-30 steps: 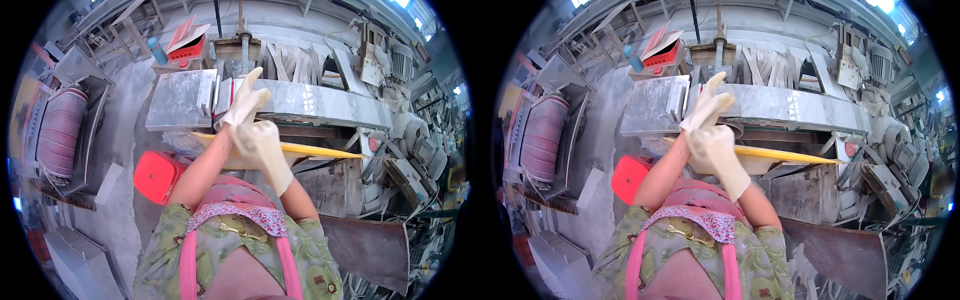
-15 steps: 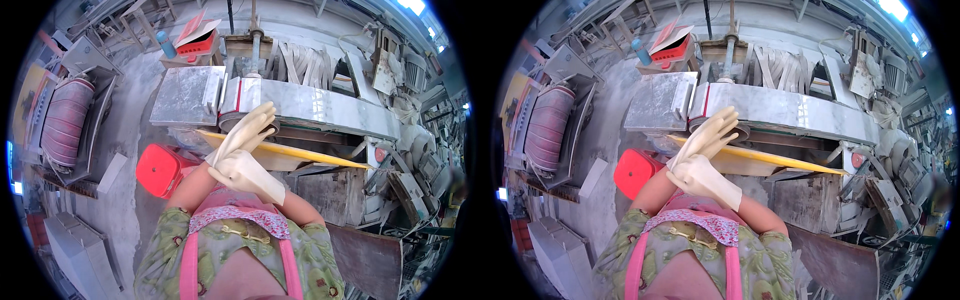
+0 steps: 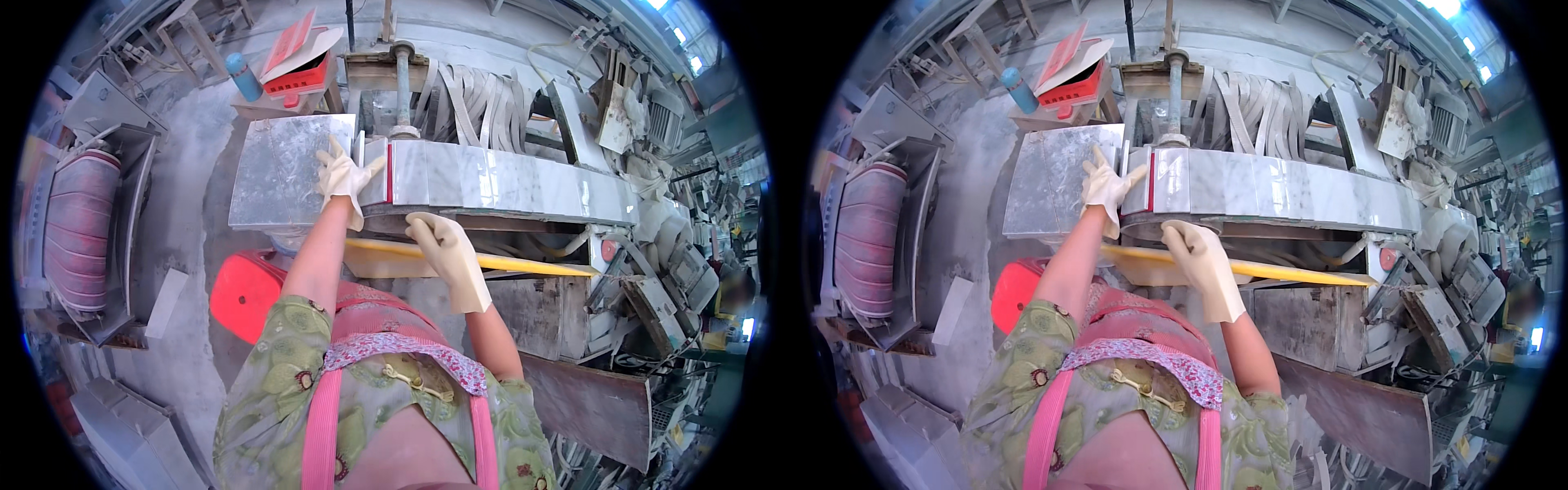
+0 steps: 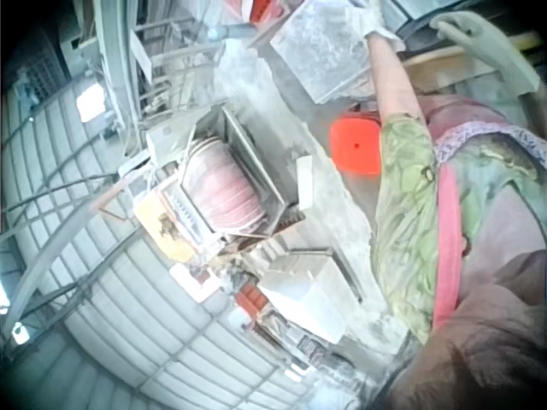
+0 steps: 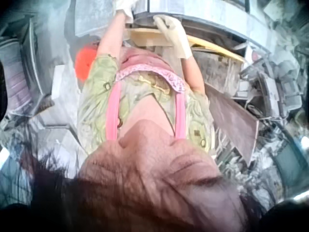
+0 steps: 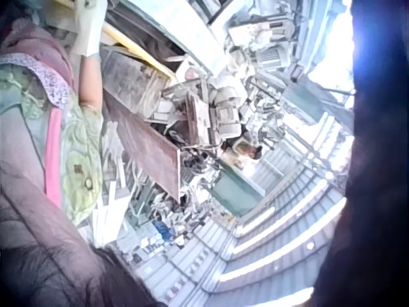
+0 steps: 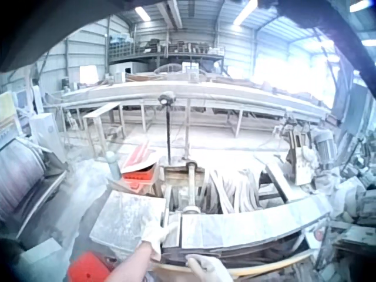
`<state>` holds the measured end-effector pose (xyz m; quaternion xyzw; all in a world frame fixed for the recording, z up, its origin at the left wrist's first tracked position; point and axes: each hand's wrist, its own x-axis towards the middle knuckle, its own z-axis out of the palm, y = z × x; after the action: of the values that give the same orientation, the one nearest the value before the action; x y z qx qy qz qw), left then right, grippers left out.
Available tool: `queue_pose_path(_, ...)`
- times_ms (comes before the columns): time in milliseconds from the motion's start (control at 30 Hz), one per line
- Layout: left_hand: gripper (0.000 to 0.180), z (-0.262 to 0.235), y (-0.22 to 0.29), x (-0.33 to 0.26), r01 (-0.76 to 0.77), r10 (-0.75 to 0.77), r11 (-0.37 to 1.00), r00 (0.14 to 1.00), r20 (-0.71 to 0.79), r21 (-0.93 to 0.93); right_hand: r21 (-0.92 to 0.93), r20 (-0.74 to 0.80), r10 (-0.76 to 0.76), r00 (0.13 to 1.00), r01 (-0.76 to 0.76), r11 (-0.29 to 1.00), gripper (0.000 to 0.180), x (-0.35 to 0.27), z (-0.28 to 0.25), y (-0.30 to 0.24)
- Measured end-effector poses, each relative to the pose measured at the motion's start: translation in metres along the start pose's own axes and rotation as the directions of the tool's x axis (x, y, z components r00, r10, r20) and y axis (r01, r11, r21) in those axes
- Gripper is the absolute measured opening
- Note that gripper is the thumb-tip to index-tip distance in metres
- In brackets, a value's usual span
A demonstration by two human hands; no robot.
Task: The person picks up white planks from a pile and places them onto a red conveyor belt. They then retrieve the planks from the other end and stack them neatly on a table. This process is repeated multiple times.
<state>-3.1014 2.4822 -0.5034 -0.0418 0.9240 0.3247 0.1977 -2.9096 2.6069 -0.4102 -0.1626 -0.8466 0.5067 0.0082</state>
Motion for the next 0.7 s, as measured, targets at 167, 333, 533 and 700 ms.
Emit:
queue_pose_path(167, 0.13, 0.006, 0.001, 0.003, -0.11, 0.109, 0.984, 0.994, 0.012, 0.138, 0.069, -0.017, 0.19, 0.982, -0.189, 0.98, 0.038, 0.013, 0.017, 0.013)
queue_pose_path(333, 0.123, -0.012, -0.014, 0.015, -0.115, 0.11, 0.991, 0.992, 0.061, 0.073, 0.127, -0.022, 0.26, 0.965, -0.255, 0.959, 0.039, 0.018, 0.04, 0.009)
queue_pose_path(533, 0.106, -0.025, -0.048, 0.053, -0.055, 0.055, 0.999, 0.998, -0.004, -0.002, -0.053, -0.244, 0.075, 0.967, -0.09, 0.995, 0.031, 0.043, 0.052, 0.012)
queue_pose_path(700, 0.091, -0.039, -0.056, 0.072, -0.003, 0.003, 0.999, 1.0, -0.007, -0.033, -0.604, -0.337, -0.183, 0.924, -0.063, 0.794, 0.059, 0.097, 0.067, 0.013)
